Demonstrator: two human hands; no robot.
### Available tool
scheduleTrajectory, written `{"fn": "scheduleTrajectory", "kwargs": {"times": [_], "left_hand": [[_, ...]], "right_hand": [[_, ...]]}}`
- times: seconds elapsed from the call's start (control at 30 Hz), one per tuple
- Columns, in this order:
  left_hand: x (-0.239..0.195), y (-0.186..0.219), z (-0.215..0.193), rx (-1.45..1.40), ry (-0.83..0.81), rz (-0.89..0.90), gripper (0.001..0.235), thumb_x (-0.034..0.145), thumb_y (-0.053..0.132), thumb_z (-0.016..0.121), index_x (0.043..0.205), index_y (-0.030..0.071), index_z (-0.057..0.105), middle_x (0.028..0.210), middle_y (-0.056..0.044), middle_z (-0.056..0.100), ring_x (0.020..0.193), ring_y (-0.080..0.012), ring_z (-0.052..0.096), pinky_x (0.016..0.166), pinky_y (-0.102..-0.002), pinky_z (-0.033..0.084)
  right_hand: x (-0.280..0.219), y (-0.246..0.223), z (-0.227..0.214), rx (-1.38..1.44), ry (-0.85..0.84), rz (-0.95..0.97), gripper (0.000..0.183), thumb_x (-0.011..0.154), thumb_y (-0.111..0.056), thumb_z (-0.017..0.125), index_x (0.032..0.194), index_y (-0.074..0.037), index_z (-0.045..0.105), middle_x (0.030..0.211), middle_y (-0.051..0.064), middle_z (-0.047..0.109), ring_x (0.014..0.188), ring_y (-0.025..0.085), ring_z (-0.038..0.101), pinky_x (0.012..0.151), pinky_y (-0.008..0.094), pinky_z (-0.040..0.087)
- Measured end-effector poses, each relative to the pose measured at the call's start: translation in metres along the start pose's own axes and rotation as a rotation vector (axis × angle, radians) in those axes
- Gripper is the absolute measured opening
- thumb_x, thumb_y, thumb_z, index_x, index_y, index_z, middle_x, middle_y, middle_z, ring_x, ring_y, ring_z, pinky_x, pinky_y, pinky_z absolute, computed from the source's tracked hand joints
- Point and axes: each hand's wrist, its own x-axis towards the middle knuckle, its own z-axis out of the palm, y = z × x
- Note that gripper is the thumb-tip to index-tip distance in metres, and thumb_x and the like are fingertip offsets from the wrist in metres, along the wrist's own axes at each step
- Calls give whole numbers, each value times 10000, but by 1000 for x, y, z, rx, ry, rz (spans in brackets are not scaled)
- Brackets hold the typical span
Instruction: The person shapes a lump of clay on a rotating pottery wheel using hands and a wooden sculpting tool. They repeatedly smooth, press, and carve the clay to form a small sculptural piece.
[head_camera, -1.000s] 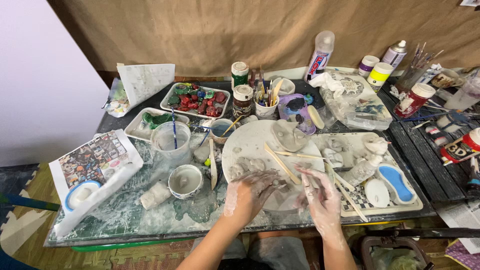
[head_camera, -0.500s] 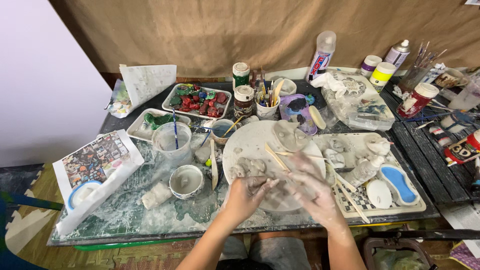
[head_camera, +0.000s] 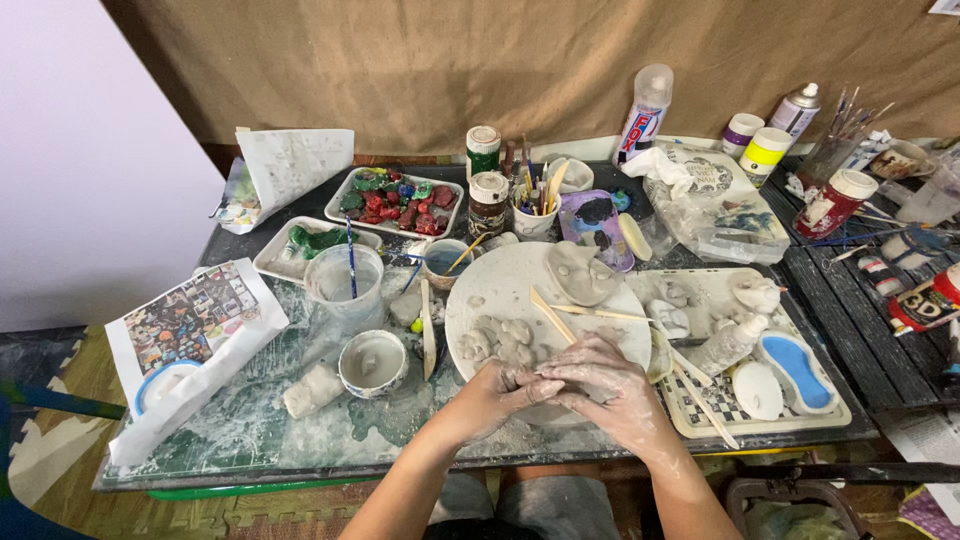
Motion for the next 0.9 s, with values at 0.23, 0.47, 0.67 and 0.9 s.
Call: {"fn": "scheduleTrajectory", "kwargs": {"times": [0.23,0.47,0.67,0.9], "left_hand": [[1,-19,-2,88,63,89,338,961,219,684,1199,-21,664,1081,-87,742,975,-121,670,882,-293,567],[-9,-13,1,5,-28,56,278,992,226,698,1108,-22,748,945,-41,750,856,-86,617,790,-287,540],[-44,-4,14,-29,19,25,305,1013,259,689,1181,12,757,946,-50,717,829,-92,594,744,-276,490],[-59,12,-27,572,604,143,598,834,368,792,1346,98,639,1320,-187,660,1222,-307,608,1014,-420,488]], "right_hand": [[1,-4,1,-22,0,26,283,723,0,838,997,-58,800,1046,51,801,1010,214,740,1061,425,473],[-9,3,9,-64,24,31,354,704,48,802,1035,-74,795,997,41,792,982,188,741,1142,447,466],[-35,3,20,-4,-37,-3,411,669,61,805,1045,-103,796,1142,67,764,1126,271,701,1043,402,526],[-12,24,34,95,138,405,324,785,-15,784,1091,-120,787,1074,63,788,915,182,789,811,319,629]]}}
